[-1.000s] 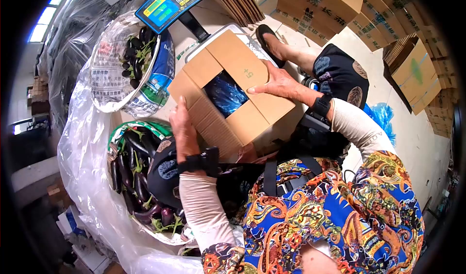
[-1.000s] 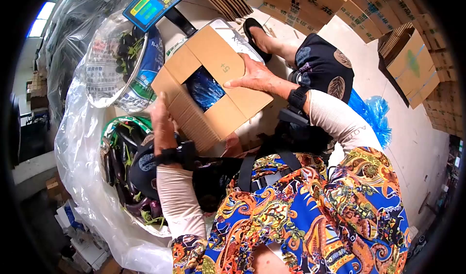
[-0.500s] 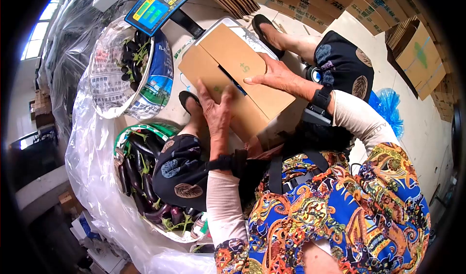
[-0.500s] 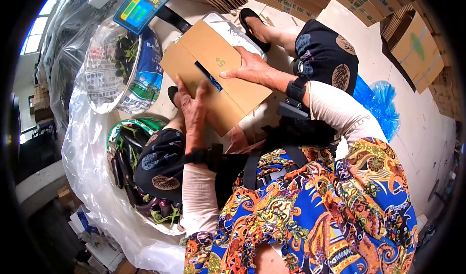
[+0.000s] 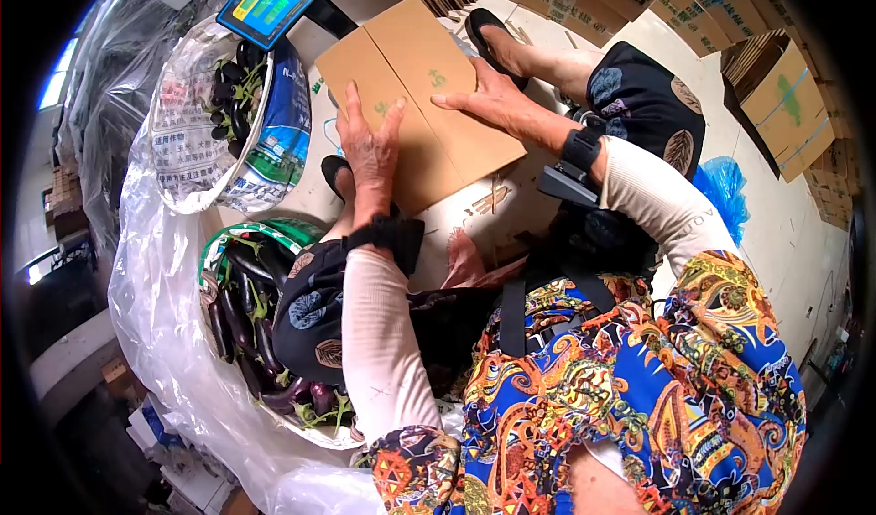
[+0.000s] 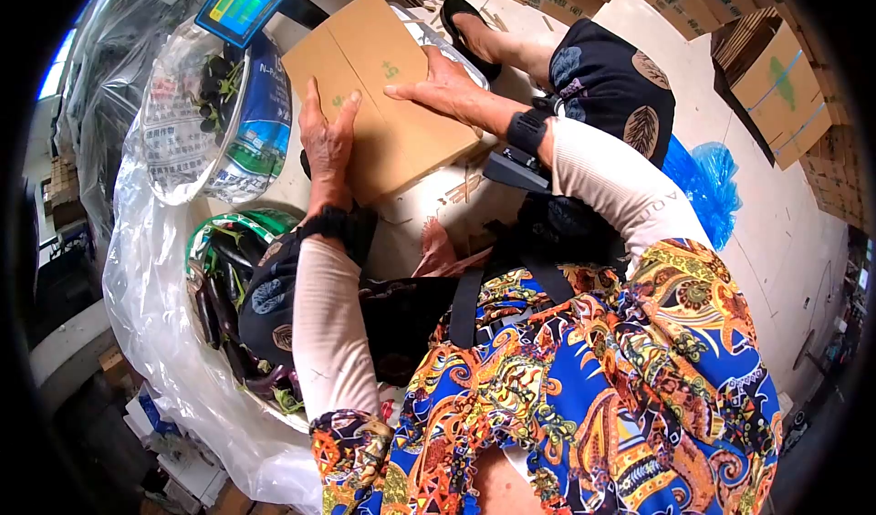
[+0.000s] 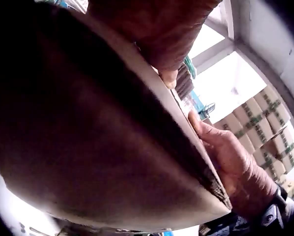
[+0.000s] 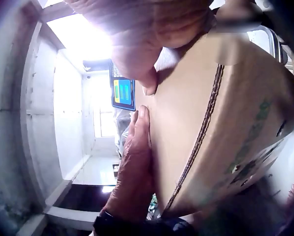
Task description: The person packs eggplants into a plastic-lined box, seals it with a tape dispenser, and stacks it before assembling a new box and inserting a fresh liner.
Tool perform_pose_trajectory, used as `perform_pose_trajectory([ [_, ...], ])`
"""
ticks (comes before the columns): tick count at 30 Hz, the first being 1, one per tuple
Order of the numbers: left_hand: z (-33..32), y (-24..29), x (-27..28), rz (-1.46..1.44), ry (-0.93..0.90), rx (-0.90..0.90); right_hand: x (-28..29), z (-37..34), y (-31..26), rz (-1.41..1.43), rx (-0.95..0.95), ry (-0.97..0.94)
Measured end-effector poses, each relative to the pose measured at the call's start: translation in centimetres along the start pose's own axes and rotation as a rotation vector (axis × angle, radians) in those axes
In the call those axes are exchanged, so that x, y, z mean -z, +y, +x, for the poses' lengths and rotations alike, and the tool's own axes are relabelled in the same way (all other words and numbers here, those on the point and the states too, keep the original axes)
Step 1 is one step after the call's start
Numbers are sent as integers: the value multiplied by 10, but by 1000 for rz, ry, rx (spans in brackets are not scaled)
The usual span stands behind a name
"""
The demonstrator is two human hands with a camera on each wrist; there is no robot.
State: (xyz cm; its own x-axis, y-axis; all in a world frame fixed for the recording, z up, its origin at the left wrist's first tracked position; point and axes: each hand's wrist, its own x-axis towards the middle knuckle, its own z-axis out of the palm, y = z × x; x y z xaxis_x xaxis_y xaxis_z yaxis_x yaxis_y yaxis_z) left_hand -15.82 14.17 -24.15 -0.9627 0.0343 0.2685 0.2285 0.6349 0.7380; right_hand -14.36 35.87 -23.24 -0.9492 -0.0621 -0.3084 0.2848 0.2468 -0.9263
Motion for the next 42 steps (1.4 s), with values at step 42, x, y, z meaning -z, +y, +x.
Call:
perform_pose_trajectory([
  [42, 120, 44, -15, 826, -211, -454, 263, -22, 156, -916, -376, -165],
])
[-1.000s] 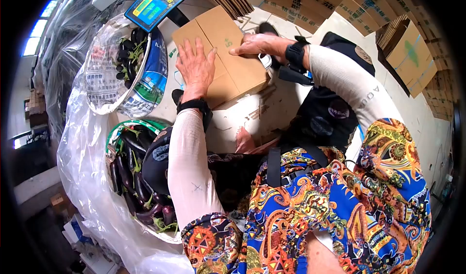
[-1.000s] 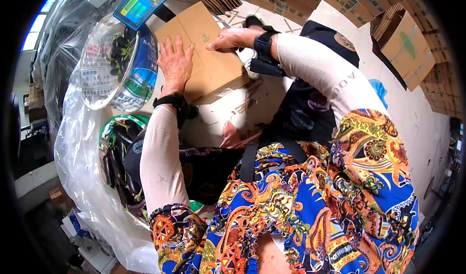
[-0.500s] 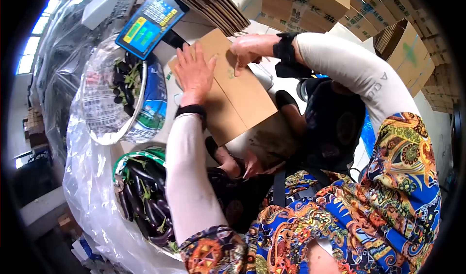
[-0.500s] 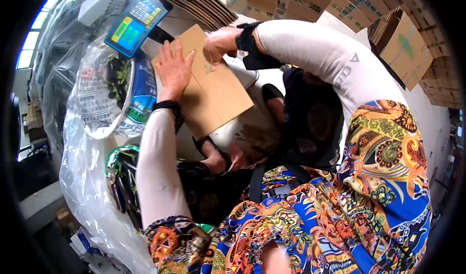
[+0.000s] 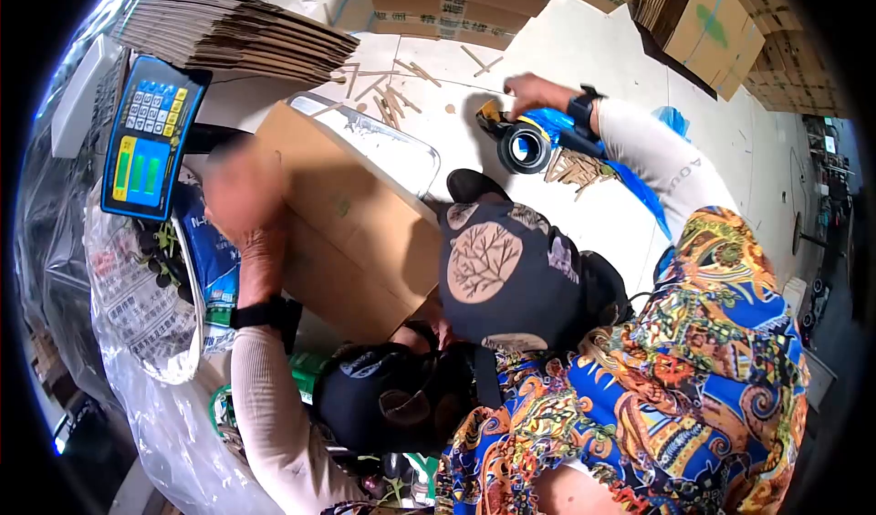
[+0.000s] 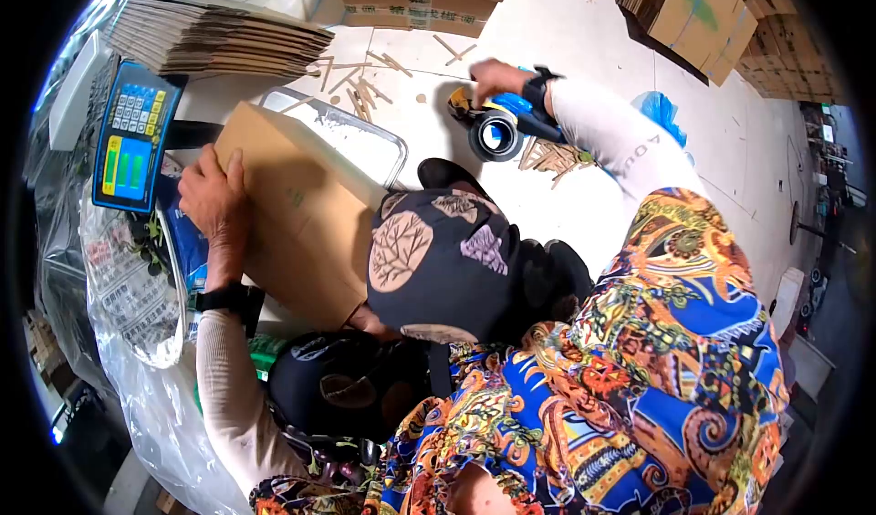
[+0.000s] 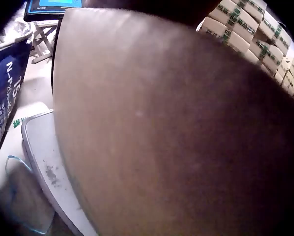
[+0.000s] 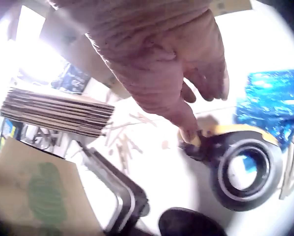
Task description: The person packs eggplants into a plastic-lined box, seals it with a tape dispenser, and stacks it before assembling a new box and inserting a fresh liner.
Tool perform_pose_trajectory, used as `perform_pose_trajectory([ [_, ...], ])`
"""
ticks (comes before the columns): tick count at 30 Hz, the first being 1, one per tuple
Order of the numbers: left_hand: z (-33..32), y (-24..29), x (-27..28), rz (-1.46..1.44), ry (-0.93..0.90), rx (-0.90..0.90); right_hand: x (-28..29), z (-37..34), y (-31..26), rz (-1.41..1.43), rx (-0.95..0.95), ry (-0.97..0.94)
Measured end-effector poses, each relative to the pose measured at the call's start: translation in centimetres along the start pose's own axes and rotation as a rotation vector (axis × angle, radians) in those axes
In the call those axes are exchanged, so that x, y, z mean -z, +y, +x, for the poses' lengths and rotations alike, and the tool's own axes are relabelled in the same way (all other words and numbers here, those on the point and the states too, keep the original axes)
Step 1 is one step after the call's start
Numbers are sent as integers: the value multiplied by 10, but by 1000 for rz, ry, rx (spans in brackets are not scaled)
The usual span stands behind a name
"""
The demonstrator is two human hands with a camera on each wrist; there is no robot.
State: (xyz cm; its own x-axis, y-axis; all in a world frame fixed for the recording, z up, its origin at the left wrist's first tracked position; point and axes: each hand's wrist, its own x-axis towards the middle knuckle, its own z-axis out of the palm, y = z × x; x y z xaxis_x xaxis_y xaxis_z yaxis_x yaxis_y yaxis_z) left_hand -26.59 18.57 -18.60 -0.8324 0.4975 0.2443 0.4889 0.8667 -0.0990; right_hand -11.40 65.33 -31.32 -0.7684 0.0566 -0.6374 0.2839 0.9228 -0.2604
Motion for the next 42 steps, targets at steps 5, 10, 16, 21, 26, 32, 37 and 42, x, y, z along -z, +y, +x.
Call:
perform_pose_trajectory([
  [5, 1, 11, 17, -11, 138, 24, -66, -42, 13, 11, -84, 142],
  [10, 2, 17, 32, -7, 46, 87, -89, -51, 7, 2, -71, 385],
  [16, -3, 5, 22, -78, 176, 27, -47, -72, -31, 224, -223, 243],
  [21, -7, 2, -1, -62, 331, -5, 2, -85, -73, 702, 2, 410],
  [26, -6, 2, -6, -128, 218, 52, 73, -102, -153, 1231, 260, 46],
  [32, -6, 7, -13, -221, 272, 63, 125, -110, -229, 777, 600, 246],
  [37, -10, 4, -6, -429, 275, 54, 140, -122, -306, 348, 908, 382],
  [42, -16, -1, -8, -602, 347, 98, 109, -103, -343, 113, 992, 146],
])
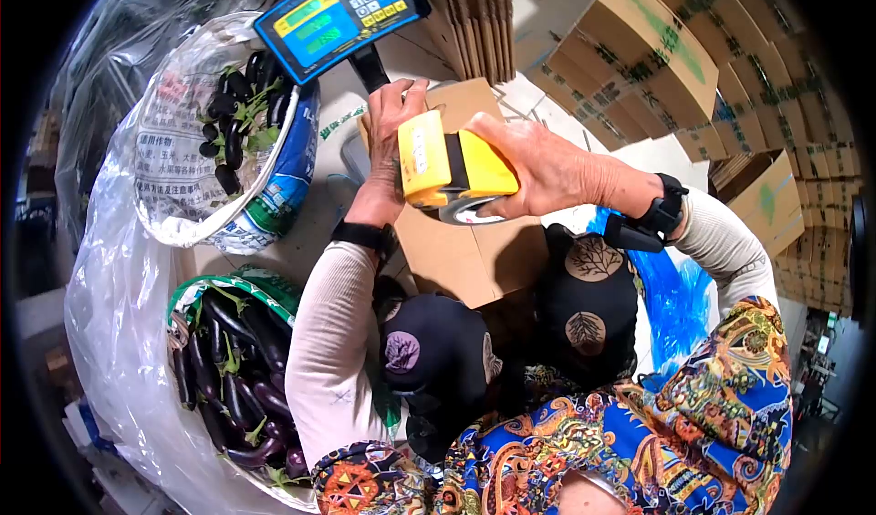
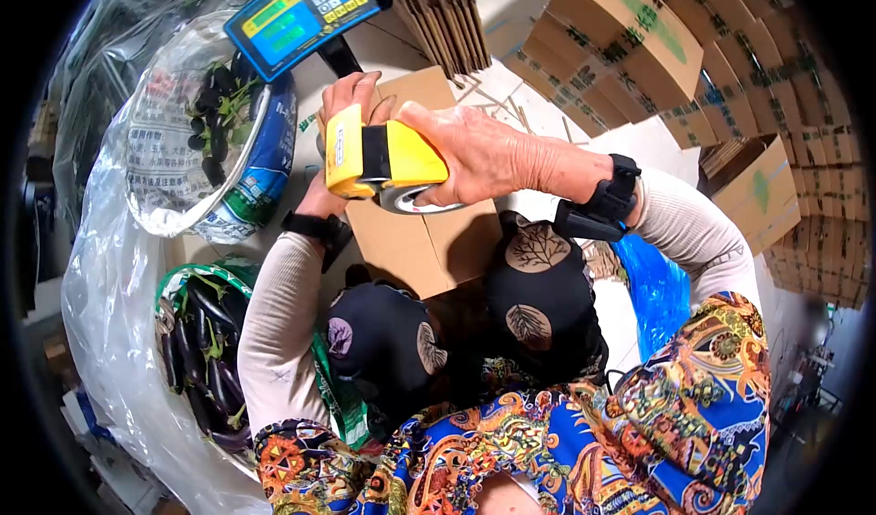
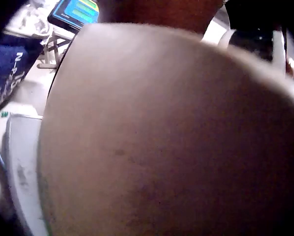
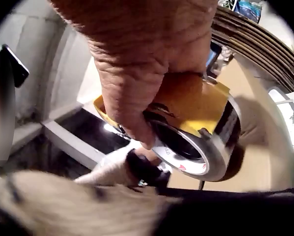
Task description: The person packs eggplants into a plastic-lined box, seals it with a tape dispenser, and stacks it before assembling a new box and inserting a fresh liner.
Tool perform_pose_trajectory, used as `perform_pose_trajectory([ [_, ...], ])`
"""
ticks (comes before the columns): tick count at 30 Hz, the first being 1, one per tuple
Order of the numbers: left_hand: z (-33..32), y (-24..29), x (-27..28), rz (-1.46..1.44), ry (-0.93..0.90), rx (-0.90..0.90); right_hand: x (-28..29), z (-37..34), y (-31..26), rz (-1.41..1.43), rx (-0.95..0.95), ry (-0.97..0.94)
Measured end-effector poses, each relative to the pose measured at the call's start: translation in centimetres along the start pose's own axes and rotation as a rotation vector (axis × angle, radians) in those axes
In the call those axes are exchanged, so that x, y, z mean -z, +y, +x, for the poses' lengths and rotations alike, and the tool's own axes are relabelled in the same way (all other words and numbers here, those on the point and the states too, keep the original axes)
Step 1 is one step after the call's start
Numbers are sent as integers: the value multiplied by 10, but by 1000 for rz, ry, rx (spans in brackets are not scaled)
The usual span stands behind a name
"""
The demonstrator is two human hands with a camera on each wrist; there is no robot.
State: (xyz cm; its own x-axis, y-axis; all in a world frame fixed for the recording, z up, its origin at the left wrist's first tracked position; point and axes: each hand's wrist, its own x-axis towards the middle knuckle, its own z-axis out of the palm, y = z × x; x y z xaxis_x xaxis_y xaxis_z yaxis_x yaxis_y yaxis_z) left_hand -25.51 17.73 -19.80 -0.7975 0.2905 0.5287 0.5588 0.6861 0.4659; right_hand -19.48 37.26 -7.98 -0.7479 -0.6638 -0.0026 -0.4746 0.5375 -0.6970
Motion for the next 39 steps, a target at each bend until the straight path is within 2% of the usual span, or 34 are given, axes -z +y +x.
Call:
perform_pose_trajectory([
  [1, 0, -5, 4, -105, 95, -3, -3, 5, 0, -71, 59, 3],
  [3, -8, -10, 24, -298, 135, 285, -2, 8, -2, -58, 63, -16],
  [4, -13, -5, 41, -580, 152, 551, 0, 7, -6, -62, 35, -21],
  [5, -14, 11, 73, -746, 62, 749, 2, 7, -10, -66, 7, -29],
  [7, -28, 24, 111, -937, -75, 782, 2, 7, -12, -66, -42, -35],
  [9, -47, 24, 113, -1240, -181, 819, 0, 8, -11, -91, -78, -37],
  [10, -43, 34, 126, -1107, -281, 708, 0, 10, -16, -120, -89, -45],
  [11, -39, 41, 129, -1062, -365, 738, -1, 12, -19, -98, -79, -57],
  [13, -46, 33, 122, -1218, -307, 705, -2, 14, -21, -55, -68, -73],
  [16, -48, 32, 127, -1500, -284, 950, -2, 14, -27, -163, -73, -104],
  [19, -56, 27, 126, -1655, -212, 994, -2, 17, -32, -174, -76, -127],
  [22, -57, 36, 129, -1503, -195, 968, -4, 19, -34, -206, -34, -135],
  [25, -64, 35, 119, -1471, -226, 915, -6, 21, -36, -199, -12, -150],
  [26, -64, 38, 118, -1422, -185, 969, -6, 22, -38, -212, -2, -149],
  [29, -66, 37, 119, -1246, -163, 839, -8, 26, -43, -257, 29, -142],
  [30, -67, 38, 121, -1181, -151, 848, -9, 27, -44, -275, 40, -139],
  [33, -75, 26, 106, -593, 6, 588, -12, 36, -49, -311, 48, -180],
  [38, -93, 13, 101, -592, 32, 639, -8, 44, -53, -407, -31, -270],
  [39, -95, 9, 106, -636, 9, 784, -5, 41, -52, -429, -37, -277],
])
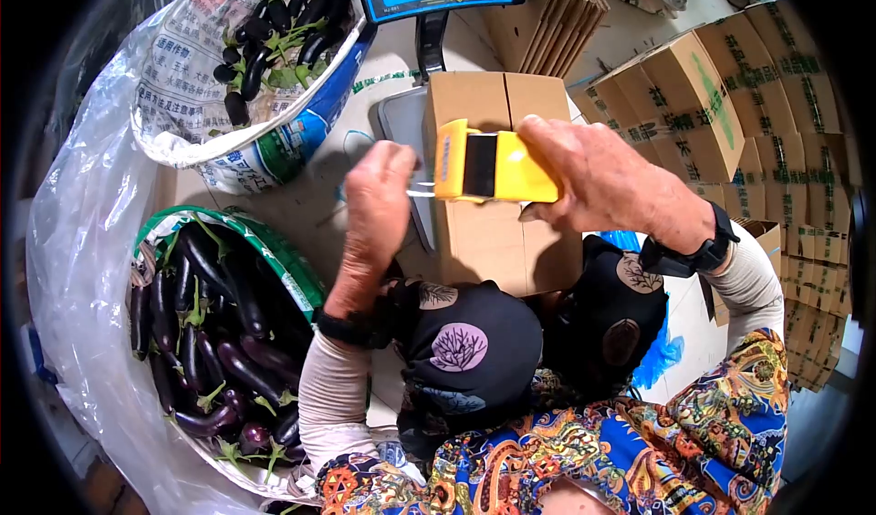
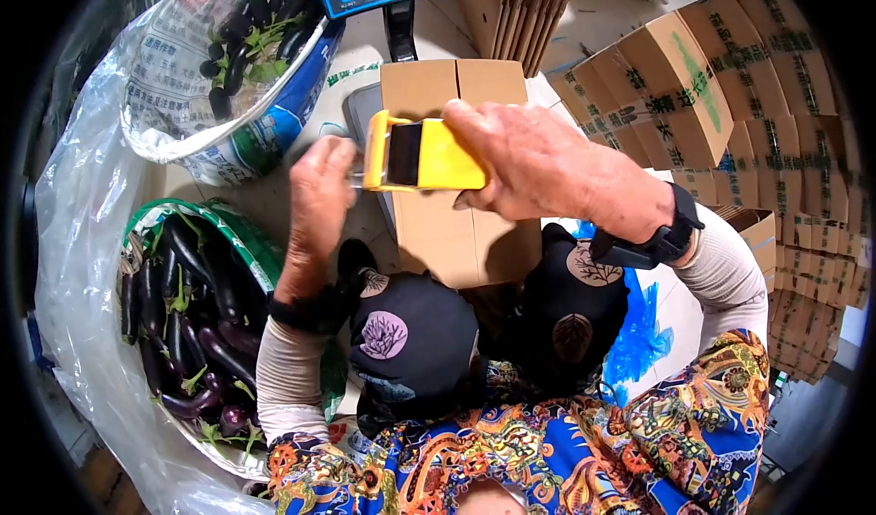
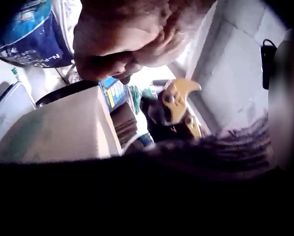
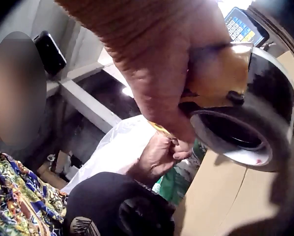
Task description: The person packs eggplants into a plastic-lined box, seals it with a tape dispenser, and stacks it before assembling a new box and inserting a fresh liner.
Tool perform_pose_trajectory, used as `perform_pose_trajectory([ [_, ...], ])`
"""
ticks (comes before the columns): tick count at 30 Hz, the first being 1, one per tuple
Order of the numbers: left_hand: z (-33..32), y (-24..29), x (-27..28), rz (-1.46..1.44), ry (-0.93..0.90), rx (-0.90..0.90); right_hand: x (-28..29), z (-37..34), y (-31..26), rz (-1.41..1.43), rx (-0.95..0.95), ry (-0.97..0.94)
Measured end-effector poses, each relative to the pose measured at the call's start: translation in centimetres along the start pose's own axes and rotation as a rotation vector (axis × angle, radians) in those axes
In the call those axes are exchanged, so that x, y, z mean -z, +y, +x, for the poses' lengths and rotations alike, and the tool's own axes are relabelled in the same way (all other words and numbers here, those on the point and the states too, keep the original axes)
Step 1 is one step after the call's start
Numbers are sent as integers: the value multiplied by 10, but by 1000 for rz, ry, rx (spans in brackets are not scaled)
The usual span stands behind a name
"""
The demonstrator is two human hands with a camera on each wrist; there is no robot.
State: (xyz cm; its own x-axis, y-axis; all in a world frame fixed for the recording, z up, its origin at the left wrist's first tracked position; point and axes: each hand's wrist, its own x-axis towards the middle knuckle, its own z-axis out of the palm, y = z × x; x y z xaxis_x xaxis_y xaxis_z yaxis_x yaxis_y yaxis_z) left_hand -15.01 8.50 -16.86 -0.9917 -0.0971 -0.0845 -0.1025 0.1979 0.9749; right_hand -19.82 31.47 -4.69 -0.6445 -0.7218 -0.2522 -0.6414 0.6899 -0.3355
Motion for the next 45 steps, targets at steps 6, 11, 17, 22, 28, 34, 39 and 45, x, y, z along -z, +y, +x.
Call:
perform_pose_trajectory([
  [6, 1, -84, 45, -203, 88, 181, 5, -28, 18, -147, -114, -59],
  [11, 0, -95, 27, 55, 199, 45, 2, -30, 21, -148, -86, -32],
  [17, 1, -119, 8, 614, 208, -170, 4, -32, 18, -163, -107, -53],
  [22, 6, -133, -19, 737, 147, -270, 7, -31, 11, -200, -135, -84],
  [28, 3, -139, -59, 642, -64, -189, 9, -31, 10, -162, -168, -96],
  [34, 2, -141, -63, 576, -58, -183, 8, -33, 10, -126, -115, -30],
  [39, 3, -145, -64, 423, -86, -176, 7, -31, 7, -109, -116, 18],
  [45, 2, -142, -67, 403, -52, -146, 8, -28, 8, -119, -135, -6],
])
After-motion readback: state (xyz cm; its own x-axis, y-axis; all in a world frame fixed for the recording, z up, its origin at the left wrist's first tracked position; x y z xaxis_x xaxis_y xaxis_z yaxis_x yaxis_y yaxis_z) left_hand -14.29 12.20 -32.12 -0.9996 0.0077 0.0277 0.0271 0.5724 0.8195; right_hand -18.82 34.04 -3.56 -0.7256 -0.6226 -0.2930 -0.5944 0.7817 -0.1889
